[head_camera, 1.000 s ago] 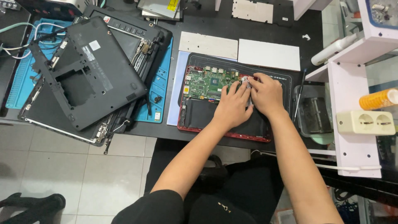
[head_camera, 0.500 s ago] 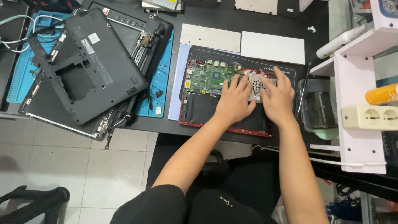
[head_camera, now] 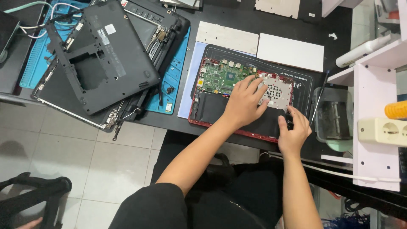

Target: The person works on a disassembled laptop at a repair bench, seating and adjusting the motherboard inside the red chassis, reconnecting internal cables and connectors by hand, and pressing components into place. Near the end they pick up a screwdriver and work on the board with it.

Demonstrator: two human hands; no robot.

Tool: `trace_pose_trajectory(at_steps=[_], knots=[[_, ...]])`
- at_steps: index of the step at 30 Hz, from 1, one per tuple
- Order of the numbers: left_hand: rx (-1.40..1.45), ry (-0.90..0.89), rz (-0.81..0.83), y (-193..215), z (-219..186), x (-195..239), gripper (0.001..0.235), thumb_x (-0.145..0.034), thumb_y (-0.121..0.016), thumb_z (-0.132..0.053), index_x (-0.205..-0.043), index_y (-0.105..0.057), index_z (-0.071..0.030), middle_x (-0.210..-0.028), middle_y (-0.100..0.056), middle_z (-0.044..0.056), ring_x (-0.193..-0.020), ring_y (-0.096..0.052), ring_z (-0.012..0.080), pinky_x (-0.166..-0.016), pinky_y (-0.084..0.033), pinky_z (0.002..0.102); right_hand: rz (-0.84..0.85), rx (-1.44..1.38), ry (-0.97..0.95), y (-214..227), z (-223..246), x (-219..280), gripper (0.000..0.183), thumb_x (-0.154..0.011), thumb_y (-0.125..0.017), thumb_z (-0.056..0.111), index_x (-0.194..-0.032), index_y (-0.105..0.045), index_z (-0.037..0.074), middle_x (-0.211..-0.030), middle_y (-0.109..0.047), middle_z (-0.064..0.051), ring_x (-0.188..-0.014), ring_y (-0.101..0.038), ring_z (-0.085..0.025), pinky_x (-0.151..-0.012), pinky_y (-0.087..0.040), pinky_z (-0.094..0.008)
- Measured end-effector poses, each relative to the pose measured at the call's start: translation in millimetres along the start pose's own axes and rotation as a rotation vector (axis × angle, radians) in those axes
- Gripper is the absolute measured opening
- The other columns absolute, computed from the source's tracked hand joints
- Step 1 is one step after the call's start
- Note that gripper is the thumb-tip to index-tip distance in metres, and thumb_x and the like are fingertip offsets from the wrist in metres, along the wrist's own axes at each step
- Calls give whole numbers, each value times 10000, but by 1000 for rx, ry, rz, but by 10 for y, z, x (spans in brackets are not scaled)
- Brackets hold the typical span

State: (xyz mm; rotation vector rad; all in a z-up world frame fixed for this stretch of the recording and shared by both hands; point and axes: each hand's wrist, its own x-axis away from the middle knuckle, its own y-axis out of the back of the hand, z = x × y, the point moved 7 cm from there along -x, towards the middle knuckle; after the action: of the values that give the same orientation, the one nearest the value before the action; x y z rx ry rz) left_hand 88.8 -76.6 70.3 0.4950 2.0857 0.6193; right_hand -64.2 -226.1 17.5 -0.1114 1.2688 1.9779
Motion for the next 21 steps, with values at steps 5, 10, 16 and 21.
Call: trace_pose_trajectory(at_steps=[5, 10, 16, 21], knots=[[25, 6, -46, 595, 163, 279, 355, -915, -748, -252, -1208, -675, -65, -1389, -605, 117, -1367, -523, 341, -1133, -426, 495, -51, -109, -67, 4, -174, 50, 362, -961, -752, 240, -1277, -711, 68, -1282, -713, -123, -1251, -622, -315, -1126, -424, -435], [-151, 322, -106, 1030, 727, 851, 533, -882, -740, -277, -1352, -628, -51, -1487, -532, 193, -1400, -462, 402, -1138, -362, 522, -79, -118, -26, 13, -222, 70, 379, -940, -793, 220, -1274, -737, 49, -1269, -694, -203, -1203, -658, -360, -1075, -491, -438], [-229, 311, -15, 955, 789, 1005, 737, -864, -738, -366, -1444, -520, 34, -1539, -460, 269, -1432, -402, 433, -1150, -312, 550, -27, -149, -103, 46, -225, 70, 387, -924, -775, 130, -1299, -742, 41, -1315, -674, -220, -1226, -653, -335, -1080, -478, -397], [-199, 287, 24, 1027, 706, 952, 773, -818, -737, -414, -1429, -527, 10, -1541, -444, 279, -1433, -404, 419, -1127, -310, 565, -2, -662, -318, -115, -460, 65, 373, -980, -664, 35, -1349, -646, -14, -1370, -652, -130, -1273, -648, -228, -1114, -491, -318]])
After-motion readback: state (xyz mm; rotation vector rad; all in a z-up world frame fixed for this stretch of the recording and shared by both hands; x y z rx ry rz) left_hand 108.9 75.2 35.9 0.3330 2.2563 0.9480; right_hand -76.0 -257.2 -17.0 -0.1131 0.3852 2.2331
